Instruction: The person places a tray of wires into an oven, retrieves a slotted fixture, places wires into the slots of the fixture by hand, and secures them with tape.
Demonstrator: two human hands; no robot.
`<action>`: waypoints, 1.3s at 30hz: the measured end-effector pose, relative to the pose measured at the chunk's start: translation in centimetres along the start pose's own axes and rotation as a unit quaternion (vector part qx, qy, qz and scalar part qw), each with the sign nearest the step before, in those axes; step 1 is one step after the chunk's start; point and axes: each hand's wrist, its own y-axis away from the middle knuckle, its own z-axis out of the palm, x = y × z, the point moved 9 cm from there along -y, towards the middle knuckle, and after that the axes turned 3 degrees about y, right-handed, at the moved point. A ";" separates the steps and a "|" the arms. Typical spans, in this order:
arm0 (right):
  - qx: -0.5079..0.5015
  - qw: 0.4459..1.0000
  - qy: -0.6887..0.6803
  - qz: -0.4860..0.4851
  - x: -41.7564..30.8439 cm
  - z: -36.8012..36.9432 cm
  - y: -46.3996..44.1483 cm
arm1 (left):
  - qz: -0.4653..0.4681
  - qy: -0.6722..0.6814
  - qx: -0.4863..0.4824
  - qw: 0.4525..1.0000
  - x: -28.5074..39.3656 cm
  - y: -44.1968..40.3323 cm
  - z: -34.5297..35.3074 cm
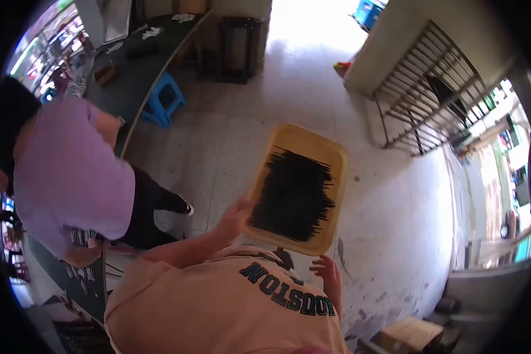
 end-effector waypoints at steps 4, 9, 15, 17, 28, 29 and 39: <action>-0.026 0.996 -0.088 0.001 -4.9 -3.4 -16.0 | -0.011 -0.004 -0.001 1.000 0.9 -19.6 6.6; -0.051 0.987 -0.145 -0.039 -16.6 -6.7 -42.0 | 0.039 0.046 0.002 0.998 7.0 -40.9 14.6; -0.095 0.992 -0.059 -0.057 -32.8 -7.5 -69.8 | 0.032 0.052 0.034 0.998 16.8 -62.1 18.4; -0.109 0.991 -0.033 -0.064 -36.9 -6.7 -79.2 | 0.034 0.062 0.048 0.996 19.6 -71.1 18.5; -0.107 0.991 -0.027 -0.071 -55.5 -6.4 -124.7 | 0.118 0.072 -0.080 0.987 37.1 -120.3 26.8; -0.119 0.990 -0.034 -0.070 -55.9 -7.1 -128.7 | 0.136 0.120 -0.074 0.981 40.3 -122.6 27.8; -0.187 0.979 -0.002 -0.085 -74.6 -0.3 -170.9 | -0.039 0.181 -0.019 0.983 56.9 -158.6 28.6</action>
